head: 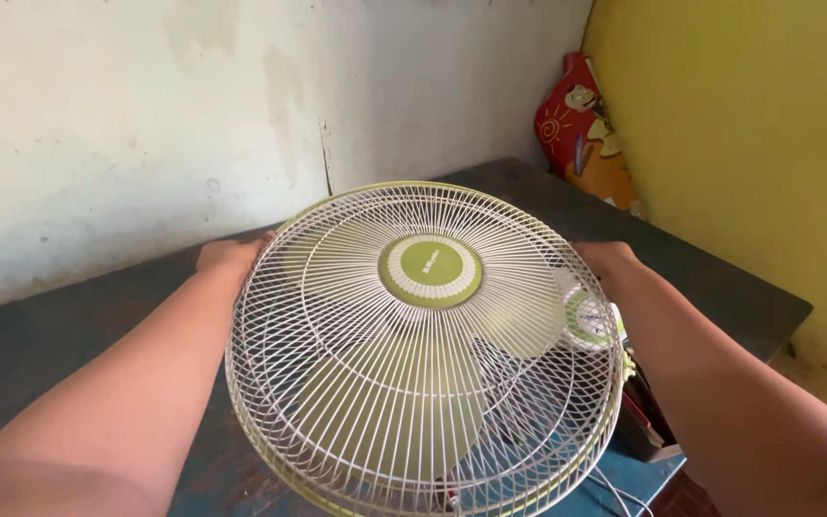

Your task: The person reassembles a small electric fan by placing the front wire cage over the fan head, aligning it, and then using a screwdriver to tighten the securing screw at the back. The fan remains on the table throughout.

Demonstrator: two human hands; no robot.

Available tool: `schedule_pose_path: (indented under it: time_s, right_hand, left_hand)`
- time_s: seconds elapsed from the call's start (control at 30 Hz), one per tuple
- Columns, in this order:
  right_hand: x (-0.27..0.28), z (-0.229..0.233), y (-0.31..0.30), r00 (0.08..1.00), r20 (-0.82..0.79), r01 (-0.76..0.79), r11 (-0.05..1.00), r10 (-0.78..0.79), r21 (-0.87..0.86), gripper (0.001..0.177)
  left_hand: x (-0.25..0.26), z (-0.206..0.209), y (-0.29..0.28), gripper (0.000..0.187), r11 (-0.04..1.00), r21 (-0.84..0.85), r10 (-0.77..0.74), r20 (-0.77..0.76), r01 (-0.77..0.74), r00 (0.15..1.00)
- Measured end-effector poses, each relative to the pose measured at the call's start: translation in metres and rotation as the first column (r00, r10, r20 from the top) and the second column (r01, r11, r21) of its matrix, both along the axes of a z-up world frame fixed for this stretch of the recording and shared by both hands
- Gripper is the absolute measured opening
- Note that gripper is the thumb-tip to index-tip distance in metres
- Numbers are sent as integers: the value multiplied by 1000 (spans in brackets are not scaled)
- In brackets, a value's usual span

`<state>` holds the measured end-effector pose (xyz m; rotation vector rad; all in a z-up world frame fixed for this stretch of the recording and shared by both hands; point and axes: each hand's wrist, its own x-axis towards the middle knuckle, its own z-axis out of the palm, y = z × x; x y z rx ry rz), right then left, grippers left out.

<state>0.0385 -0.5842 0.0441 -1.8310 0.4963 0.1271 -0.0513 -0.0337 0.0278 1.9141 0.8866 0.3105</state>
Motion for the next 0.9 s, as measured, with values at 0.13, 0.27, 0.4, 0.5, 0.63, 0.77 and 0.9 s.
schedule_pose_path:
  time_s: [0.13,0.27,0.4,0.5,0.63,0.77,0.9]
  right_hand:
    - [-17,17,8,999,-1,32,999,-32,-41,48]
    - [-18,24,9,999,-16,49,998,-49,-33,50]
    - [-14,22,10,1000,4,3,999,-3,39,45]
    - [-10,24,12,1000,11,18,997,-19,77,43]
    - [-16,33,17,1000,-4,7,999,-7,-36,42]
    - [-28,40,24,995,38,85,995,-87,56,37]
    - [-30,42,24,994,58,89,996,-90,12,39]
  left_hand:
    - [8,-9,15,77,979,185,-74,-44,81,996]
    - [14,-20,23,66,948,302,-134,84,103,987]
    - [13,-17,17,54,959,264,-119,33,106,992]
    - [9,-10,8,53,975,216,-46,13,42,999]
    - [6,-3,3,53,977,210,-25,-33,32,999]
    - [4,-1,-7,47,997,67,39,139,-48,990]
    - [-13,6,-14,44,996,66,52,178,-64,983]
